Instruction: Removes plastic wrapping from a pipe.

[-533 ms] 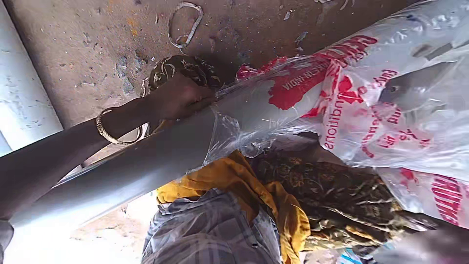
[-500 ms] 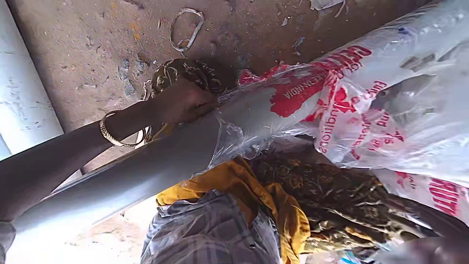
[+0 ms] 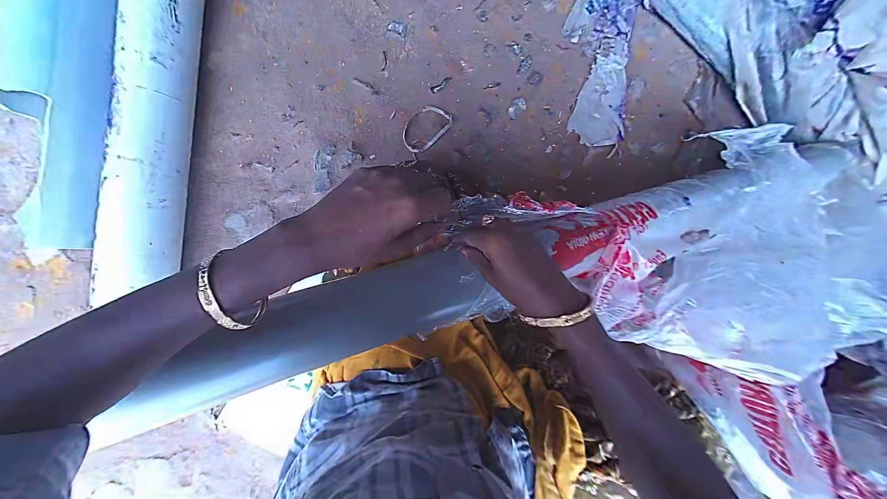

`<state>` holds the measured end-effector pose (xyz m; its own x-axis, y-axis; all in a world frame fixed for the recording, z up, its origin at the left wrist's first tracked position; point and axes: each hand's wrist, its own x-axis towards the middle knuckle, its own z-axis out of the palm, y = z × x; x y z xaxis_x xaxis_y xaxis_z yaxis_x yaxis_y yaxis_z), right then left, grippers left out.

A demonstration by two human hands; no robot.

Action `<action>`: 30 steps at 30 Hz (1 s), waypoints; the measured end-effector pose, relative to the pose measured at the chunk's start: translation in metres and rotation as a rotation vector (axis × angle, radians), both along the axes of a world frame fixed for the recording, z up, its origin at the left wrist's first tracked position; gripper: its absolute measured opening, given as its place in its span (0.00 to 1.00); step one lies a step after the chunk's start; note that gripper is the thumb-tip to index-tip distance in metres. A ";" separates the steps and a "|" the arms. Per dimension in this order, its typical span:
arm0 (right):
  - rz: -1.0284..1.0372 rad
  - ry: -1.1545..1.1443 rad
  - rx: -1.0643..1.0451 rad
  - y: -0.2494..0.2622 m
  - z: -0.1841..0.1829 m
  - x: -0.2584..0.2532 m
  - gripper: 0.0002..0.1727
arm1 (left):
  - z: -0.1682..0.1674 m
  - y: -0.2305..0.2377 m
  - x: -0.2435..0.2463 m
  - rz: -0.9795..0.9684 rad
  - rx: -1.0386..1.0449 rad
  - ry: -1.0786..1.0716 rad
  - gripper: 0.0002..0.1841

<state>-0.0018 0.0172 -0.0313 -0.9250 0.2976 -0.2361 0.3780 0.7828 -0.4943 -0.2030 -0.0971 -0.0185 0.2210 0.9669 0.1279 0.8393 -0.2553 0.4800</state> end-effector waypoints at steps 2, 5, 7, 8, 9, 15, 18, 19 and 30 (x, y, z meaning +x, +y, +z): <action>0.060 -0.160 -0.014 0.005 0.008 -0.012 0.09 | -0.007 -0.009 0.007 0.011 -0.005 0.015 0.16; 0.135 -0.305 0.044 0.000 0.016 -0.021 0.10 | -0.014 -0.017 0.017 0.049 -0.053 0.005 0.15; 0.123 -0.250 0.092 -0.010 0.016 -0.013 0.14 | -0.015 -0.021 0.021 0.064 -0.071 0.030 0.15; 0.085 -0.103 0.104 -0.014 0.010 -0.003 0.14 | -0.013 -0.023 0.023 0.071 -0.069 0.030 0.14; 0.018 0.119 0.121 -0.018 0.000 0.010 0.13 | -0.011 -0.025 0.024 0.080 -0.063 0.026 0.14; -0.697 0.719 -0.065 -0.018 -0.016 0.091 0.18 | -0.003 -0.037 0.037 0.078 0.026 0.078 0.16; -0.943 0.838 -0.040 -0.007 -0.004 0.146 0.19 | -0.002 -0.038 0.048 0.079 0.032 0.094 0.19; -1.018 0.873 -0.016 -0.001 0.002 0.166 0.19 | -0.002 -0.036 0.051 0.099 0.034 0.090 0.19; -1.488 0.936 0.388 0.030 0.073 0.331 0.16 | -0.047 0.177 0.113 0.118 -0.703 -0.676 0.32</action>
<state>0.3292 0.0471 0.0417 0.3704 0.8225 0.4317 0.5314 0.1936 -0.8247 -0.0904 0.0799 -0.0651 0.2101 0.8823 -0.4212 0.3335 0.3403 0.8792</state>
